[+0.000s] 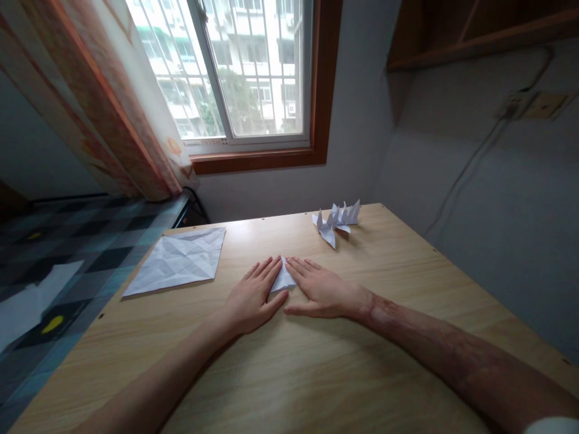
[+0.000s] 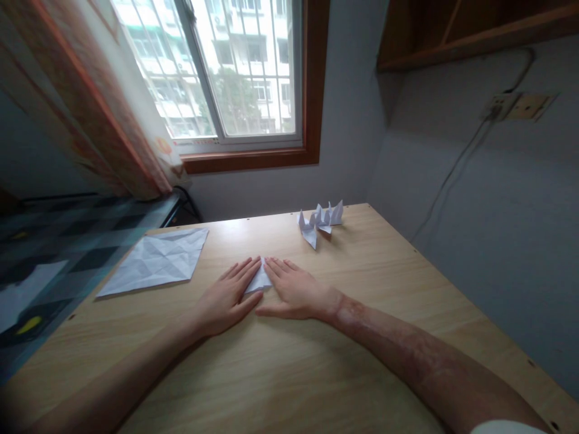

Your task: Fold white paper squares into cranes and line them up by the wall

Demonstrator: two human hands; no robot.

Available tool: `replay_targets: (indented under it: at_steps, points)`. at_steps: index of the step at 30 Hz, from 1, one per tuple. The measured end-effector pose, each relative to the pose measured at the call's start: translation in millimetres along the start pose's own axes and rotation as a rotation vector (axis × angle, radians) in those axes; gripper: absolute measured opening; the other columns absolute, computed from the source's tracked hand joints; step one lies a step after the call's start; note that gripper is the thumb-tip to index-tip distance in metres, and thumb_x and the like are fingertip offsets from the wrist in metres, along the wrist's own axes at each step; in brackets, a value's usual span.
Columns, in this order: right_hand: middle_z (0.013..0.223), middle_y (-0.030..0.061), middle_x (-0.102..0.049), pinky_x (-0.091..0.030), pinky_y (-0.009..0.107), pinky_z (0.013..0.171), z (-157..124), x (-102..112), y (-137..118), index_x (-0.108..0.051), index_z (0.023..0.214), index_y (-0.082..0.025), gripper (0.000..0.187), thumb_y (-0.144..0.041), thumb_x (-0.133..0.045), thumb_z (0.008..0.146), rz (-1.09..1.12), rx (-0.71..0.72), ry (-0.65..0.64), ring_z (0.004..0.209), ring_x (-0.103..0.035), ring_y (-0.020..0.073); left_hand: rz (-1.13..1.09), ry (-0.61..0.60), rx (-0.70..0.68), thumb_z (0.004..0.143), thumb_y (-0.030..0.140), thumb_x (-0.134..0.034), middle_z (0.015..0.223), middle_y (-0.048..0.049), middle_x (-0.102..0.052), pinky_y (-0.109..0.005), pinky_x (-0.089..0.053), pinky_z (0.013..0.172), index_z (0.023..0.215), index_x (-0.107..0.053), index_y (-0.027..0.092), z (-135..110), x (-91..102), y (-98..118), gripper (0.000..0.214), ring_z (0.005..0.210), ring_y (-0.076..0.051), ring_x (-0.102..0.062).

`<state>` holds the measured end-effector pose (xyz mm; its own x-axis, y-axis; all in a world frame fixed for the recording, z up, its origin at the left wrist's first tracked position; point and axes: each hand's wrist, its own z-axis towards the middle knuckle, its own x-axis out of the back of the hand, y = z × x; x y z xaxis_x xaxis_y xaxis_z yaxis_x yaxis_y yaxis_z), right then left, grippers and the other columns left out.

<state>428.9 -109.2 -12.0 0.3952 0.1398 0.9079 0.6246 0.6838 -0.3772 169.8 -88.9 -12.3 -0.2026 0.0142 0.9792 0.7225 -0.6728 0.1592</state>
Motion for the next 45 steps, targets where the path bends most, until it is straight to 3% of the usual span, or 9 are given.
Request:
replay_targets:
  at_steps: [6, 13, 18, 23, 29, 33, 38, 45]
  points:
    - [0.182, 0.0258, -0.023, -0.023, 0.056, 0.14, 22, -4, 9, -0.024, 0.177, -0.008, 0.117, -0.086, -0.058, 0.097, 0.018, -0.007, 0.026, 0.171, -0.022, 0.0396, -0.002, -0.006, 0.018, 0.112, 0.06, -0.04, 0.182, -0.0126, -0.031, -0.049, -0.025, 0.14, 0.176, -0.033, 0.017, 2, -1.8, 0, 0.077, 0.17, -0.03, -0.03]
    - [0.181, 0.024, -0.026, -0.024, 0.054, 0.14, -9, 0, 5, -0.024, 0.177, -0.01, 0.113, -0.079, -0.065, 0.097, 0.04, 0.022, 0.026, 0.17, -0.026, 0.039, -0.006, -0.01, 0.012, 0.113, 0.059, -0.041, 0.182, -0.0129, -0.029, -0.052, -0.025, 0.14, 0.176, -0.033, 0.016, 1, -0.6, 3, 0.076, 0.17, -0.03, -0.029]
    - [0.18, 0.0183, -0.034, -0.03, 0.053, 0.138, -37, 5, 4, -0.031, 0.177, -0.019, 0.094, -0.065, -0.068, 0.103, 0.041, 0.047, 0.082, 0.168, -0.035, 0.0352, -0.043, 0.044, -0.019, 0.111, 0.054, -0.049, 0.178, -0.0114, -0.041, -0.057, -0.03, 0.137, 0.172, -0.042, 0.021, 0, 4.2, 6, 0.07, 0.166, -0.033, -0.038]
    - [0.165, 0.0159, -0.059, -0.044, 0.053, 0.13, -42, 8, 4, -0.054, 0.164, -0.022, 0.066, -0.034, -0.072, 0.102, 0.069, 0.066, 0.215, 0.153, -0.057, 0.0319, -0.037, 0.113, -0.074, 0.106, 0.044, -0.057, 0.171, -0.0132, -0.053, -0.059, -0.036, 0.132, 0.163, -0.054, 0.022, -1, 11.9, 11, 0.061, 0.157, -0.035, -0.051]
    - [0.158, 0.0165, -0.065, -0.048, 0.051, 0.127, -40, 7, 3, -0.06, 0.157, -0.02, 0.059, -0.031, -0.073, 0.101, 0.065, 0.074, 0.26, 0.147, -0.062, 0.0315, 0.002, 0.231, -0.127, 0.1, 0.035, -0.065, 0.143, -0.0118, -0.072, -0.051, -0.054, 0.111, 0.14, -0.07, 0.027, 1, 19.4, 21, 0.042, 0.127, -0.033, -0.068]
    - [0.157, 0.0165, -0.066, -0.049, 0.05, 0.126, -42, 7, 2, -0.062, 0.155, -0.019, 0.056, -0.031, -0.073, 0.1, 0.068, 0.057, 0.269, 0.145, -0.062, 0.0314, 0.082, 0.252, -0.151, 0.105, 0.034, -0.06, 0.122, -0.0116, -0.074, -0.044, -0.06, 0.092, 0.125, -0.074, 0.025, 4, 19.9, 26, 0.026, 0.108, -0.029, -0.07]
    - [0.156, 0.016, -0.066, -0.051, 0.051, 0.123, -40, 6, 3, -0.062, 0.152, -0.019, 0.058, -0.029, -0.076, 0.097, 0.114, 0.032, 0.3, 0.141, -0.064, 0.0319, 0.156, 0.21, -0.097, 0.108, 0.03, -0.053, 0.114, -0.0111, -0.07, -0.034, -0.056, 0.069, 0.129, -0.07, 0.024, 4, 15.2, 28, 0.028, 0.098, -0.027, -0.07]
    - [0.14, 0.0144, -0.075, -0.055, 0.049, 0.118, -28, 9, 6, -0.073, 0.137, -0.02, 0.044, -0.024, -0.078, 0.093, 0.21, -0.025, 0.34, 0.131, -0.07, 0.0308, 0.187, 0.159, -0.004, 0.104, 0.03, -0.058, 0.108, -0.0113, -0.073, -0.032, -0.05, 0.063, 0.12, -0.072, 0.025, 4, 14.3, 35, 0.022, 0.091, -0.028, -0.073]
